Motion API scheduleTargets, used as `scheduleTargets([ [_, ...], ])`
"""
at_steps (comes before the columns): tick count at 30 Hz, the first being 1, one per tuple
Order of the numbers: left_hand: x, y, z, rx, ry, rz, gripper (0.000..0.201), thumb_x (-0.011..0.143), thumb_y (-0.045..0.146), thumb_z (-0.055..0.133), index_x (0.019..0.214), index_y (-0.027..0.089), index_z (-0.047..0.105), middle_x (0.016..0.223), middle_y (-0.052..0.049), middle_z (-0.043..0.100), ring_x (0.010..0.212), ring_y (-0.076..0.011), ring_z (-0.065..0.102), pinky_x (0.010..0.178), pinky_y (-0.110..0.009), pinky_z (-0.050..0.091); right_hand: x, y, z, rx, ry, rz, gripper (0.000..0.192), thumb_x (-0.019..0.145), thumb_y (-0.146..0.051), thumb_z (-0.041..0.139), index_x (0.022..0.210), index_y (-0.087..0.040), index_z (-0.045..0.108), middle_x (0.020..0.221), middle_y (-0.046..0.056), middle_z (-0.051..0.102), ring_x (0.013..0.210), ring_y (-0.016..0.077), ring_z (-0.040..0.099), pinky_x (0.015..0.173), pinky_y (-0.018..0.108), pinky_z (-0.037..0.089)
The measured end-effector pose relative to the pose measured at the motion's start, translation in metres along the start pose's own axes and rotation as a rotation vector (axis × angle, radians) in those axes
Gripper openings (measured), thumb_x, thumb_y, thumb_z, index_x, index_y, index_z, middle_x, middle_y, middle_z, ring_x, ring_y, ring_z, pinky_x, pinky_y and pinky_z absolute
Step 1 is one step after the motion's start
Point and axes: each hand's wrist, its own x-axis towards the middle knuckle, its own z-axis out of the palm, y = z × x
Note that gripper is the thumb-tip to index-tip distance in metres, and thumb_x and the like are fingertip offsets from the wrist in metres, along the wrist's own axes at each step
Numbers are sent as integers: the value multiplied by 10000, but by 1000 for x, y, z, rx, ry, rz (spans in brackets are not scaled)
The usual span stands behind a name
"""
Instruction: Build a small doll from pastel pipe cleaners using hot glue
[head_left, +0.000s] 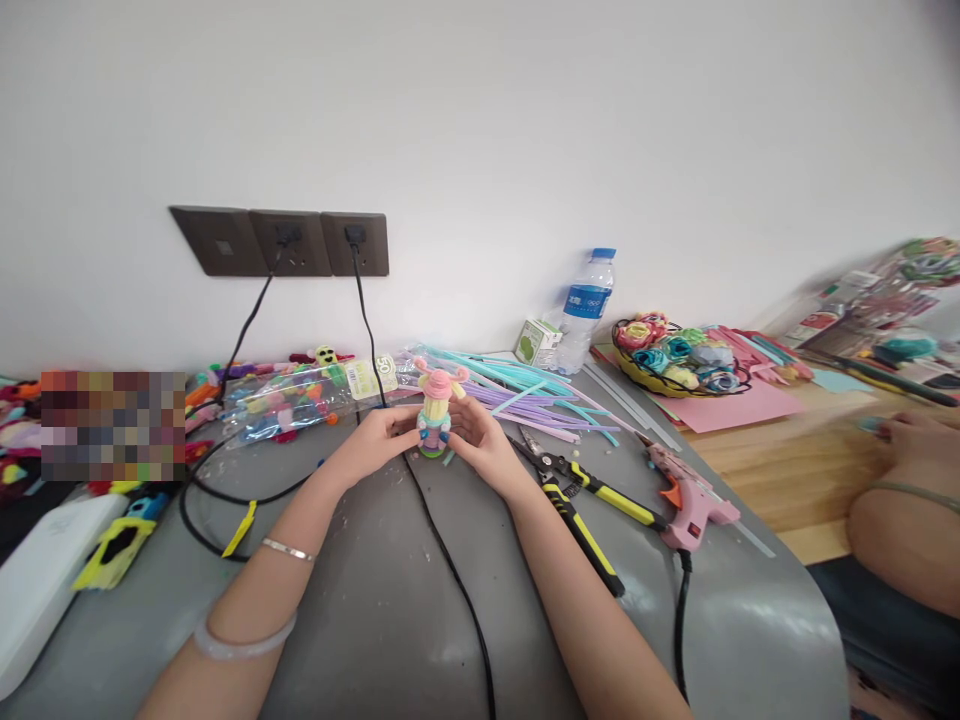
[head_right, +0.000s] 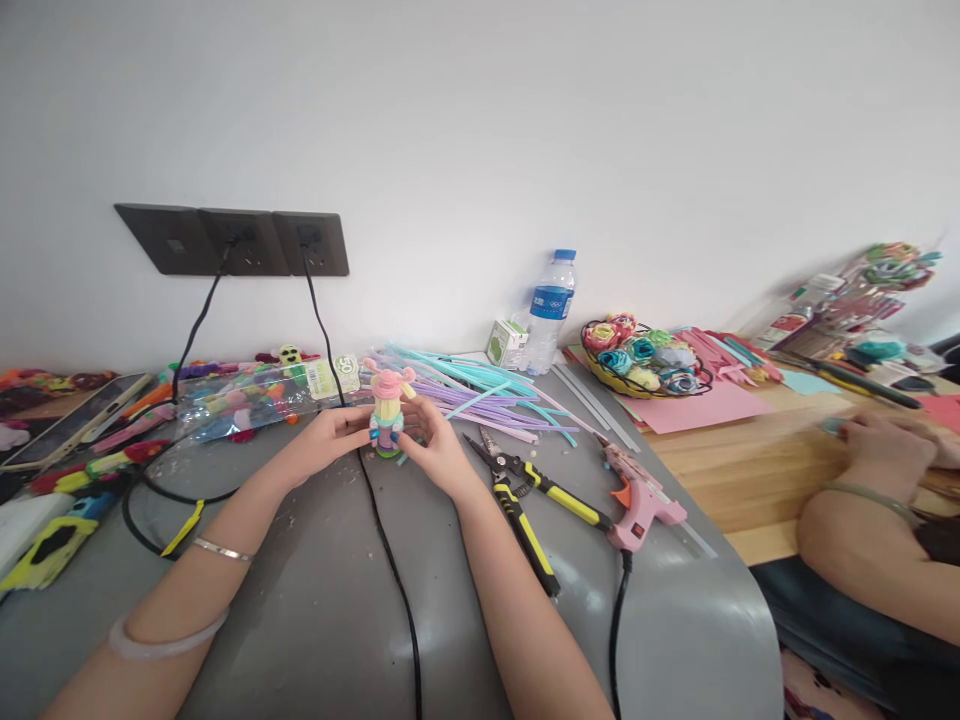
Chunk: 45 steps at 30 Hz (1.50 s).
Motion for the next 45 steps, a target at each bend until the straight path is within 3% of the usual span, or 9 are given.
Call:
scheduleTargets([
  [17, 0, 0, 1, 6, 0, 4, 522, 856, 421, 670, 1312, 168, 668, 1309, -110, 687, 1156, -317, 622, 887, -384, 536, 0, 2, 0, 1, 2, -27, 506, 875, -433, 698, 1304, -294, 470, 1194, 96, 633, 1099, 237, 630, 910, 405, 529],
  [25, 0, -1, 0, 6, -7, -8, 474, 861, 396, 664, 1276, 167, 694, 1175, -105, 744, 1066, -299, 652, 856, -384, 539, 0, 2, 0, -5, 2, -24, 469, 878, -439, 692, 1264, -291, 472, 1168, 89, 645, 1084, 237, 643, 897, 404, 531],
  [45, 0, -1, 0, 9, -12, 15, 474, 857, 411, 665, 1263, 169, 705, 1222, -104, 731, 1100, -308, 650, 887, -393, 538, -1, 0, 1, 0, 8, -2, 489, 865, -477, 696, 1241, -279, 453, 1169, 92, 634, 1077, 234, 637, 891, 409, 521],
])
